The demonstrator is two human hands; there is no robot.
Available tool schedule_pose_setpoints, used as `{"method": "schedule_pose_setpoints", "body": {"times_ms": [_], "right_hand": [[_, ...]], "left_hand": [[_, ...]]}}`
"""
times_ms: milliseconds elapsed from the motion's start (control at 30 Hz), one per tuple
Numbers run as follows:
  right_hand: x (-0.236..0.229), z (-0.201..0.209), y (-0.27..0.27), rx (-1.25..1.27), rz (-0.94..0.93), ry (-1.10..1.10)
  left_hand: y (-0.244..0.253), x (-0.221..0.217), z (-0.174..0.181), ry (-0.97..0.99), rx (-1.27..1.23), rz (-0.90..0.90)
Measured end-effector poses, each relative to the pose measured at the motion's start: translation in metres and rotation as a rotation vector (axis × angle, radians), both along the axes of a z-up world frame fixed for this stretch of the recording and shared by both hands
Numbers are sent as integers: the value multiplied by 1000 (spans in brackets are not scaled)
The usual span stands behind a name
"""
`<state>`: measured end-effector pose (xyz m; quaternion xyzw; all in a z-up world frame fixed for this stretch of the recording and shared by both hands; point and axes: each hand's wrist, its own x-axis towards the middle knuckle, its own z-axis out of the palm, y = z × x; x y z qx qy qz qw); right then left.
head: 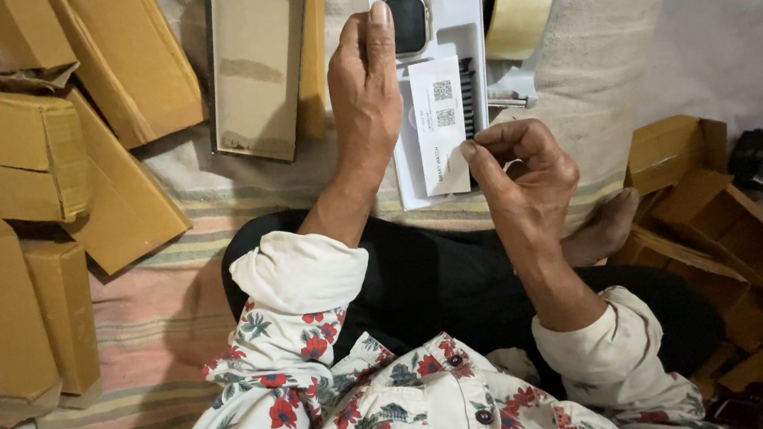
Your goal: The person sits on the floor and packs smart watches into small cardboard boxes. They place the watch, strap, and charger into a white tray, insert the tray into a product box, then place the product box into a shipping box and seal it with tape.
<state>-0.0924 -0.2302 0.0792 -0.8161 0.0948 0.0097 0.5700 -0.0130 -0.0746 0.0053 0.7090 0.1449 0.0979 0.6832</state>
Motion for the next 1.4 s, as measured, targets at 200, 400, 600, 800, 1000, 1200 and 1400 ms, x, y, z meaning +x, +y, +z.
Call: {"method": "schedule_pose_setpoints", "body": {"times_ms": [200, 400, 600, 800, 1000, 1200, 1400], "right_hand": [[0, 1, 0, -47, 27, -43], [1, 2, -3, -28, -14, 52], [4, -8, -9, -262, 27, -195], [16, -26, -12, 725, 40, 414], [15, -35, -13, 523, 82, 259], [17, -24, -18, 543, 62, 247], [15, -12, -18, 517, 61, 203]], "left_hand": [[1, -2, 11, 83, -99, -124], [4, -2, 18, 43, -117, -253], [1, -1, 11, 53, -112, -241], [-4, -3, 13, -2, -232, -288], [8, 2, 9, -13, -254, -376], [107, 26, -16, 242, 996, 86], [116, 28, -31, 534, 1096, 200]]}}
